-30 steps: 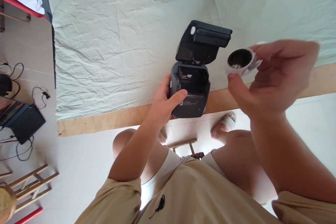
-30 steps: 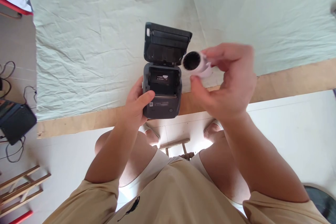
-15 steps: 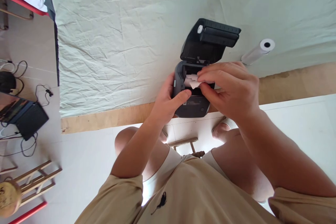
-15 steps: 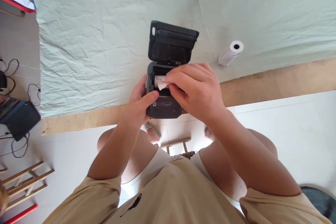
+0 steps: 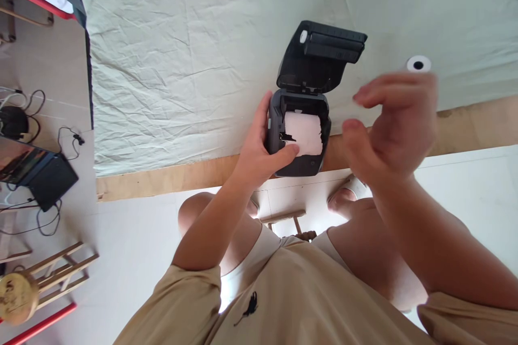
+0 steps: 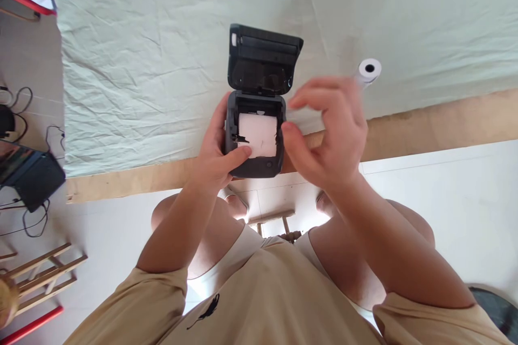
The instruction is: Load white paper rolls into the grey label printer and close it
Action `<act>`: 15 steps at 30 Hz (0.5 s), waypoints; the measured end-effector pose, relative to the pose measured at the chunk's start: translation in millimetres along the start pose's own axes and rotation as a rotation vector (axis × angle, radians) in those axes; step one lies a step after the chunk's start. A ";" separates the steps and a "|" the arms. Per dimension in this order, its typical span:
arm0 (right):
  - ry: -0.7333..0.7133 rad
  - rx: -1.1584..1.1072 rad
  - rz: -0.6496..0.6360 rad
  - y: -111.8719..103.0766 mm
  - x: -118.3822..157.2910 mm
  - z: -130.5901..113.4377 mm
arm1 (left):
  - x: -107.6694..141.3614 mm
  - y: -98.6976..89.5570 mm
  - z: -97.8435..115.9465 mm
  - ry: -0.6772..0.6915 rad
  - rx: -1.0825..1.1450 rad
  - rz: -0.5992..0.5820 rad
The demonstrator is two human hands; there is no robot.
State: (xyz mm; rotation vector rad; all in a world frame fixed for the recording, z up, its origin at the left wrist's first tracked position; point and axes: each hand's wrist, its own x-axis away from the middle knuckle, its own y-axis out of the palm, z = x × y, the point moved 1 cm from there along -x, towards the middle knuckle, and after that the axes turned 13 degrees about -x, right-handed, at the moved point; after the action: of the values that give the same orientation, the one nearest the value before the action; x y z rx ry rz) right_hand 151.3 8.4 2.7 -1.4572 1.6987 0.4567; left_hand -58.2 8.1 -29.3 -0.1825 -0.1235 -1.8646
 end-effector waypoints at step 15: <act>0.437 -0.185 -0.232 -7.3 12.8 15.9 | 8.3 -1.5 10.7 0.003 0.045 0.003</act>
State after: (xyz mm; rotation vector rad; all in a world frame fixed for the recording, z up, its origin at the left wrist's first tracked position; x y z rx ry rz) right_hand 164.0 10.0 -14.8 -1.9748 1.8213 0.1779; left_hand -61.4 2.7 -17.2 -0.1493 -0.1628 -1.8572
